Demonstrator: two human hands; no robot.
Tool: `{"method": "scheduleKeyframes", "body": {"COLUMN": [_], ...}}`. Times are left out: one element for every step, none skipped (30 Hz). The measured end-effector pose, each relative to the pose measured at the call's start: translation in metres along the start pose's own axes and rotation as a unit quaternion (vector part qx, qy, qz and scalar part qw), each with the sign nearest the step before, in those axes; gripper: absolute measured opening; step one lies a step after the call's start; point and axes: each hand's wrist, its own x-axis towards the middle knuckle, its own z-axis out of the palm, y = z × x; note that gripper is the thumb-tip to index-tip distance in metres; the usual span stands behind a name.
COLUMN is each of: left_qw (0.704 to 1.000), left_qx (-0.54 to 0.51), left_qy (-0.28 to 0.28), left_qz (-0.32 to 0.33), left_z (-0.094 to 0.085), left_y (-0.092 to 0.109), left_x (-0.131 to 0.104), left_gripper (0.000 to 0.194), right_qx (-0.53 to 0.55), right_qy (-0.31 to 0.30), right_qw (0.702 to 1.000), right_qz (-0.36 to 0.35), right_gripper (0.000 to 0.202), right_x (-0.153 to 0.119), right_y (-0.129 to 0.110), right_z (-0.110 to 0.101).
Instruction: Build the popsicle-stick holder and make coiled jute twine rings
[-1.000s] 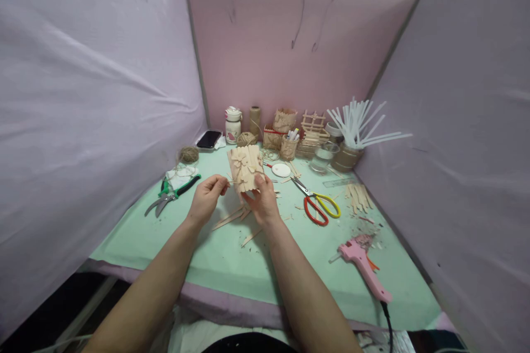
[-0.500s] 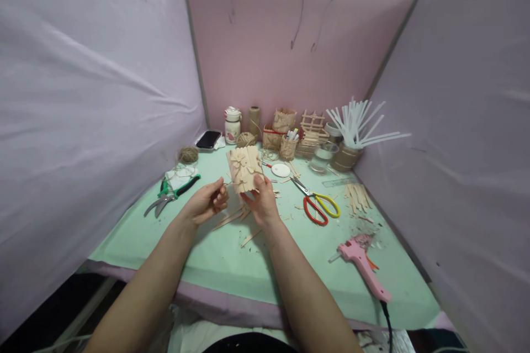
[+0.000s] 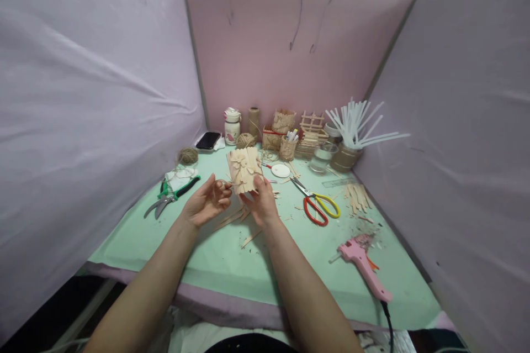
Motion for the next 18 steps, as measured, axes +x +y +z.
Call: {"method": "scheduleKeyframes", "body": {"left_qw": [1.000, 0.999, 0.998, 0.997, 0.994, 0.991, 0.988, 0.984, 0.980, 0.976, 0.973, 0.971, 0.970, 0.968, 0.965, 0.961, 0.955, 0.946], "left_qx": [0.004, 0.008, 0.016, 0.028, 0.043, 0.061, 0.080, 0.097, 0.110, 0.122, 0.132, 0.140, 0.147, 0.155, 0.162, 0.172, 0.185, 0.202], "left_qy": [0.011, 0.020, 0.028, 0.031, 0.031, 0.028, 0.025, 0.021, 0.019, 0.016, 0.012, 0.006, -0.001, -0.007, -0.011, -0.013, -0.012, -0.011], "left_qz": [0.014, 0.031, 0.050, 0.072, 0.093, 0.114, 0.133, 0.150, 0.165, 0.178, 0.187, 0.192, 0.195, 0.198, 0.205, 0.217, 0.233, 0.252], "left_z": [0.001, 0.001, 0.002, 0.002, 0.003, 0.003, 0.004, 0.005, 0.006, 0.007, 0.008, 0.009, 0.010, 0.010, 0.011, 0.011, 0.011, 0.010], "left_y": [-0.001, -0.002, -0.004, -0.005, -0.006, -0.007, -0.008, -0.009, -0.009, -0.009, -0.009, -0.010, -0.010, -0.010, -0.010, -0.011, -0.011, -0.011], "left_x": [0.000, 0.000, 0.000, 0.000, 0.000, -0.001, -0.001, -0.002, -0.002, -0.003, -0.004, -0.004, -0.005, -0.005, -0.005, -0.005, -0.005, -0.005], "left_gripper": [0.029, 0.027, 0.025, 0.024, 0.023, 0.024, 0.025, 0.025, 0.025, 0.024, 0.022, 0.021, 0.022, 0.022, 0.023, 0.025, 0.027, 0.029], "right_qx": [0.003, 0.005, 0.006, 0.006, 0.006, 0.006, 0.006, 0.007, 0.009, 0.010, 0.011, 0.012, 0.012, 0.012, 0.011, 0.011, 0.011, 0.011], "right_qy": [0.002, 0.003, 0.005, 0.005, 0.004, 0.003, 0.003, 0.003, 0.004, 0.005, 0.005, 0.004, 0.002, 0.000, -0.003, -0.006, -0.008, -0.009], "right_qw": [1.000, 1.000, 1.000, 1.000, 1.000, 1.000, 1.000, 1.000, 1.000, 1.000, 1.000, 1.000, 1.000, 1.000, 1.000, 1.000, 1.000, 1.000], "right_qz": [0.001, 0.001, 0.001, 0.002, 0.002, 0.002, 0.002, 0.003, 0.003, 0.004, 0.004, 0.005, 0.004, 0.002, 0.000, -0.001, -0.001, 0.000], "right_gripper": [0.047, 0.047, 0.046, 0.045, 0.045, 0.044, 0.044, 0.044, 0.044, 0.044, 0.044, 0.043, 0.042, 0.042, 0.041, 0.041, 0.042, 0.042], "right_x": [0.000, 0.000, 0.000, 0.000, 0.000, 0.000, 0.000, 0.000, 0.000, 0.000, 0.000, 0.000, 0.000, 0.000, -0.001, -0.001, -0.001, -0.001], "right_y": [0.000, 0.000, 0.000, 0.001, 0.001, 0.001, 0.001, 0.001, 0.001, 0.001, 0.001, 0.001, 0.001, 0.001, 0.001, 0.001, 0.001, 0.000], "right_z": [0.000, 0.000, 0.000, 0.000, 0.000, 0.001, 0.001, 0.001, 0.001, 0.001, 0.001, 0.001, 0.001, 0.001, 0.001, 0.001, 0.001, 0.001]}}
